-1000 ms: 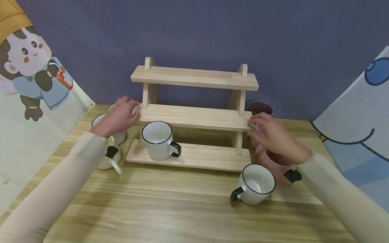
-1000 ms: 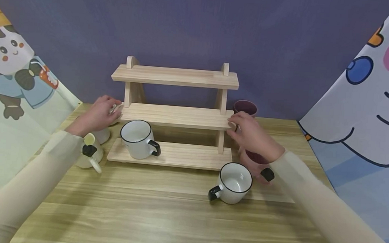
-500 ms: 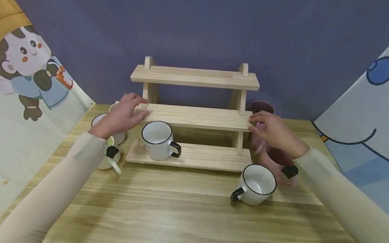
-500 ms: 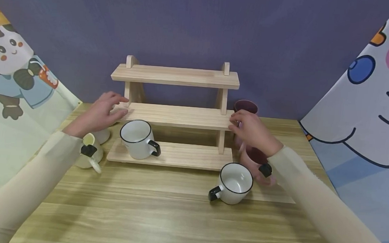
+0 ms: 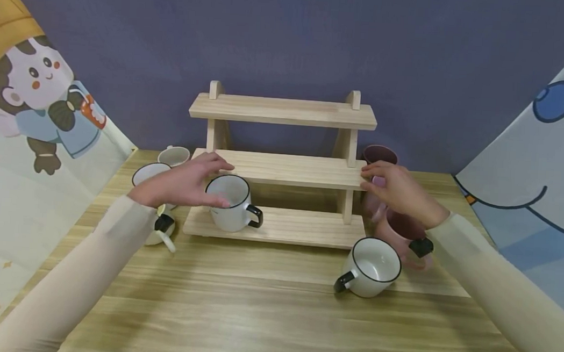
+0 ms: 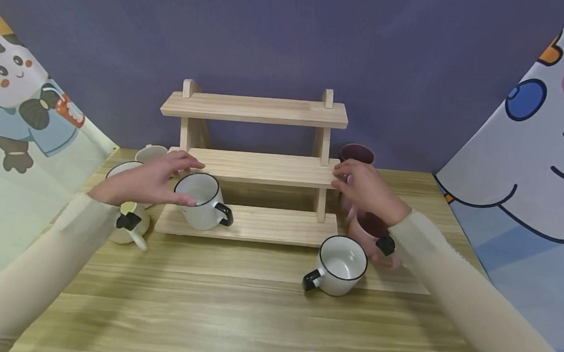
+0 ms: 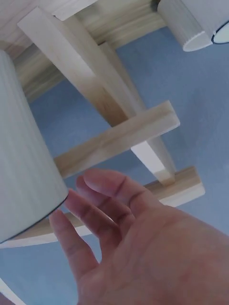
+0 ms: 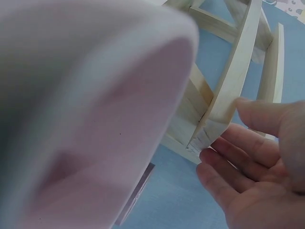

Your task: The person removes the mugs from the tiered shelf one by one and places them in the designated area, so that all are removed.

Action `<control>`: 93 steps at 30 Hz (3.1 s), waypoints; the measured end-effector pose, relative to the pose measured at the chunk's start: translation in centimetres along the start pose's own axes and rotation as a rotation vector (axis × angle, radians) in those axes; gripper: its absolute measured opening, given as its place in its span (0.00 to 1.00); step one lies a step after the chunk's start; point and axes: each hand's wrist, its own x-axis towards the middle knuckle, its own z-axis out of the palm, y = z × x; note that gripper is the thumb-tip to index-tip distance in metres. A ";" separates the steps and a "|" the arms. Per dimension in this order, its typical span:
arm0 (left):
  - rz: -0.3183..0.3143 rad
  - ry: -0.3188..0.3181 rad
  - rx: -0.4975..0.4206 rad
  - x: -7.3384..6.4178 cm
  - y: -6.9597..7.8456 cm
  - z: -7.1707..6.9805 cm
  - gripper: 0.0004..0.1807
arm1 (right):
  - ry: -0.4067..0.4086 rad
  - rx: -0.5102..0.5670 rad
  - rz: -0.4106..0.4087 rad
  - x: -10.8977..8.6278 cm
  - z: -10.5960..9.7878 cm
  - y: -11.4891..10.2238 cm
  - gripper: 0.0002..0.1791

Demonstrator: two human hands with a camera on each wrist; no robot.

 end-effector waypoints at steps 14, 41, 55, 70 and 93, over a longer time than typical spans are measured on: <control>-0.016 -0.087 0.052 0.0 1.2 0.1 0.46 | -0.019 0.019 0.033 0.0 -0.2 -0.3 0.17; -0.019 -0.067 0.059 -0.8 1.4 0.1 0.42 | 0.007 0.033 0.020 0.0 0.1 0.2 0.17; 0.002 -0.015 0.070 -2.7 2.0 -1.5 0.41 | 0.020 0.026 -0.005 -0.1 0.0 0.2 0.16; 0.010 0.052 0.119 -8.1 2.2 -4.0 0.39 | 0.003 0.026 0.005 -0.1 0.0 0.1 0.17; -0.038 0.158 0.184 -18.0 0.7 -1.6 0.42 | -0.037 0.006 0.020 0.0 -0.2 -0.1 0.17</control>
